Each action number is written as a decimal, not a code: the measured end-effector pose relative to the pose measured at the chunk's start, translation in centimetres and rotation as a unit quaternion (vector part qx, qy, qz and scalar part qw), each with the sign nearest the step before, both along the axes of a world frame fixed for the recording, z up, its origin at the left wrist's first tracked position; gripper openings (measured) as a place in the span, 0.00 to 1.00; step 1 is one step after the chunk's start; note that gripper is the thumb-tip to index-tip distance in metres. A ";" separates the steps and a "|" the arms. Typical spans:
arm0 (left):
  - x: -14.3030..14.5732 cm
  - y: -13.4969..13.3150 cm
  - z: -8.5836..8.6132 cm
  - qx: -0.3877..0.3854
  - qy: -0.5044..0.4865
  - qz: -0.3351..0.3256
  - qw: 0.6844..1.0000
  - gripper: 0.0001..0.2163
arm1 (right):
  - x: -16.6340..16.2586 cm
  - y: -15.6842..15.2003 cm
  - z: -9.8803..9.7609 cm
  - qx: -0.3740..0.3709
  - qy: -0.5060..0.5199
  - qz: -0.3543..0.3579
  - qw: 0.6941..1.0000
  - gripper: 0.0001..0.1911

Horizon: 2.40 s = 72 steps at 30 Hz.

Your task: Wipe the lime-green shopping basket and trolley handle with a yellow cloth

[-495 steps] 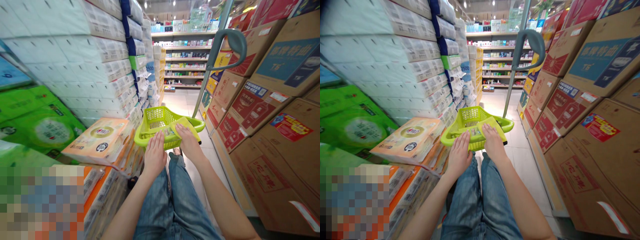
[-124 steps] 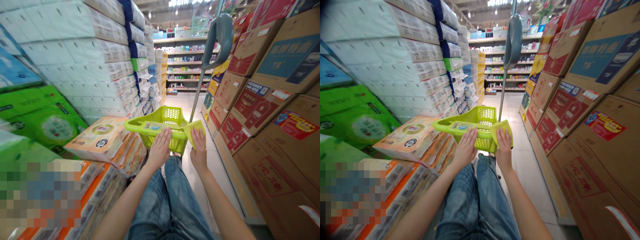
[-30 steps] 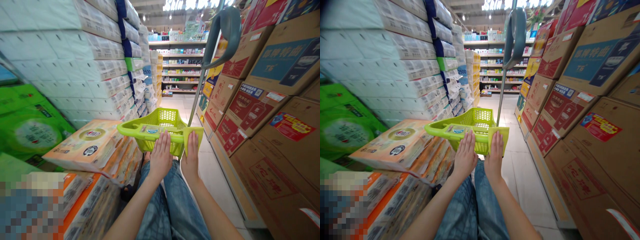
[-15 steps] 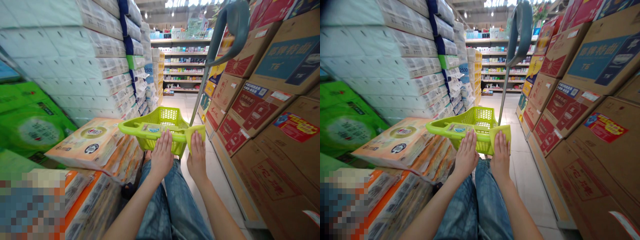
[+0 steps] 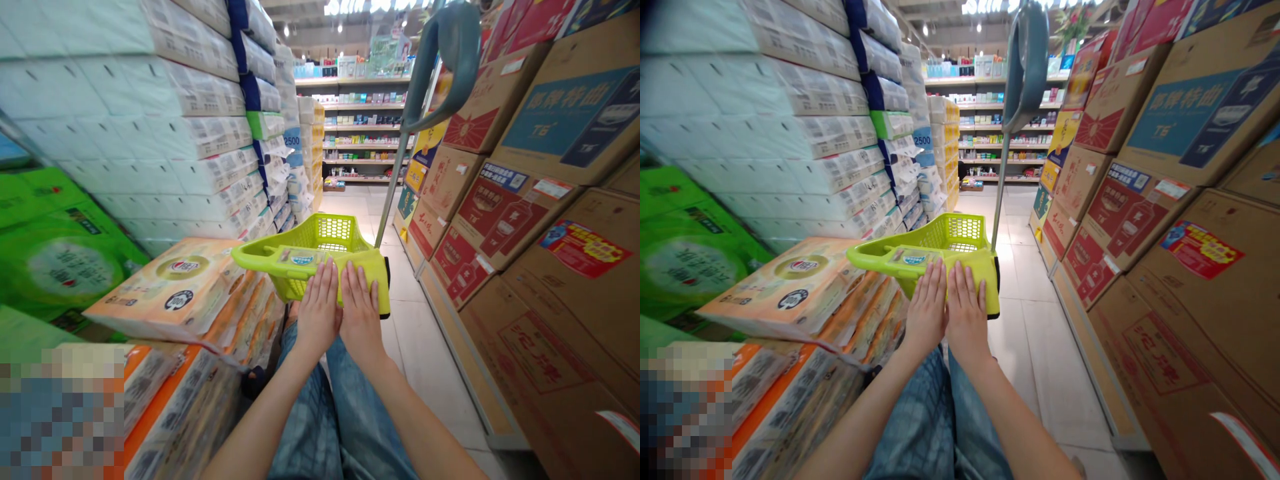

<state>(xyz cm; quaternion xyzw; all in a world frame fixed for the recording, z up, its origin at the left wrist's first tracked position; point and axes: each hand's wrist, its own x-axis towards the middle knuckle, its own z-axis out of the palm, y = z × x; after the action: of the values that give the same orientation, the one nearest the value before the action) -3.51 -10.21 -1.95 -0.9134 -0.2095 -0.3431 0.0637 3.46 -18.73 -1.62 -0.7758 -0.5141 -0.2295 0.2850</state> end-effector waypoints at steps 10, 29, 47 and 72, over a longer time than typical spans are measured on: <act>0.2 -0.6 0.7 -0.003 0.022 0.020 1.000 0.37 | 5.6 -2.9 -0.3 0.107 0.105 -0.027 0.988 0.45; 0.2 -0.4 0.5 -0.009 0.013 0.006 1.000 0.37 | 4.4 -2.8 -0.9 0.095 0.066 0.001 0.993 0.43; 0.0 -0.2 0.3 -0.011 0.006 -0.001 1.000 0.36 | 1.6 -0.9 -0.4 0.035 0.022 0.055 0.998 0.40; 0.1 -0.6 0.6 -0.013 0.018 0.013 1.000 0.36 | 4.4 -3.0 0.1 0.075 0.057 0.013 0.995 0.41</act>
<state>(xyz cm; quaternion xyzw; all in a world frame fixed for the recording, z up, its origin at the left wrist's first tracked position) -3.39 -10.78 -1.36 -0.9176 -0.2242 -0.3226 0.0602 7.89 -21.75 -1.47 -0.7569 -0.4887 -0.2193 0.3745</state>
